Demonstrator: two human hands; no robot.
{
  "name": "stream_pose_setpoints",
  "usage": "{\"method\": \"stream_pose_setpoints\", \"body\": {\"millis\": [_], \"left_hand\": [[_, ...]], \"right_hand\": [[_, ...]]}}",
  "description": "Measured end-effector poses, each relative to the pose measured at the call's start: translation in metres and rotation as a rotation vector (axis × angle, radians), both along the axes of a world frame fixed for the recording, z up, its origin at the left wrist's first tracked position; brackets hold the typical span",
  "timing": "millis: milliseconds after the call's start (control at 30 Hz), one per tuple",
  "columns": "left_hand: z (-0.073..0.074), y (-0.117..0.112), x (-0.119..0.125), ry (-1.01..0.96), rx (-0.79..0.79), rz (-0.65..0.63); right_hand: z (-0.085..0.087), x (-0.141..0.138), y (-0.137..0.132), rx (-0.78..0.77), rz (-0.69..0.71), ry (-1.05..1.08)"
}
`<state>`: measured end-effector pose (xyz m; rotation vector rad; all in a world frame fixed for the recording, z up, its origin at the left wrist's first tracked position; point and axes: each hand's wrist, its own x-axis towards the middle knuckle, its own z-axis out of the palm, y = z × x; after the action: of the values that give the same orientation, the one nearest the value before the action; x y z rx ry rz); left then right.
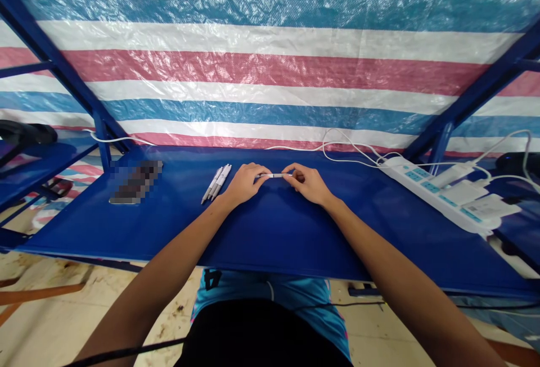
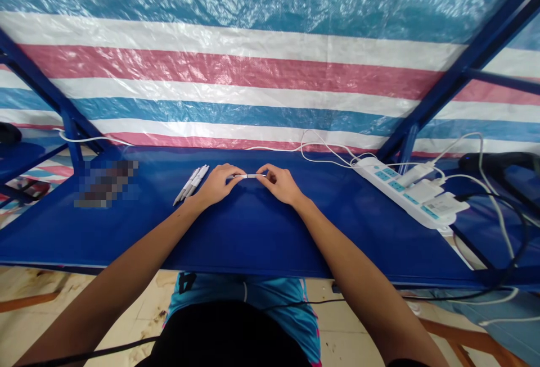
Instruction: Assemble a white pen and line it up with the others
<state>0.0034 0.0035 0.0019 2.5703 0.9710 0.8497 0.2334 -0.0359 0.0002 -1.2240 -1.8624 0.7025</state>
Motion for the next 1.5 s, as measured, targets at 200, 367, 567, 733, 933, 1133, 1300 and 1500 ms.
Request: {"method": "stream_pose_setpoints", "body": {"millis": [200, 367, 567, 733, 933, 1133, 1300, 1500], "left_hand": [[0.0, 0.001, 0.0, -0.014, -0.039, 0.005], [-0.002, 0.002, 0.0, -0.022, -0.046, -0.007], [0.0, 0.0, 0.0, -0.041, -0.035, -0.009], [0.0, 0.0, 0.0, -0.066, -0.027, -0.019], [-0.001, 0.0, 0.0, -0.069, -0.02, -0.011], [-0.001, 0.001, 0.0, -0.045, 0.004, -0.015], [-0.002, 0.0, 0.001, -0.018, 0.03, -0.034], [-0.002, 0.0, 0.001, -0.016, 0.025, -0.043]], "right_hand": [[-0.004, 0.001, 0.001, 0.024, -0.004, 0.016], [-0.003, 0.001, 0.001, 0.024, -0.004, 0.013], [-0.003, 0.002, 0.0, 0.018, -0.006, -0.01], [0.0, 0.0, 0.0, 0.012, 0.0, -0.004], [0.001, -0.001, -0.001, 0.003, 0.011, 0.003], [0.001, 0.001, 0.0, 0.019, 0.021, -0.027], [0.004, -0.001, -0.001, 0.007, 0.05, -0.051], [0.006, -0.001, -0.002, -0.004, 0.052, -0.07]]}}
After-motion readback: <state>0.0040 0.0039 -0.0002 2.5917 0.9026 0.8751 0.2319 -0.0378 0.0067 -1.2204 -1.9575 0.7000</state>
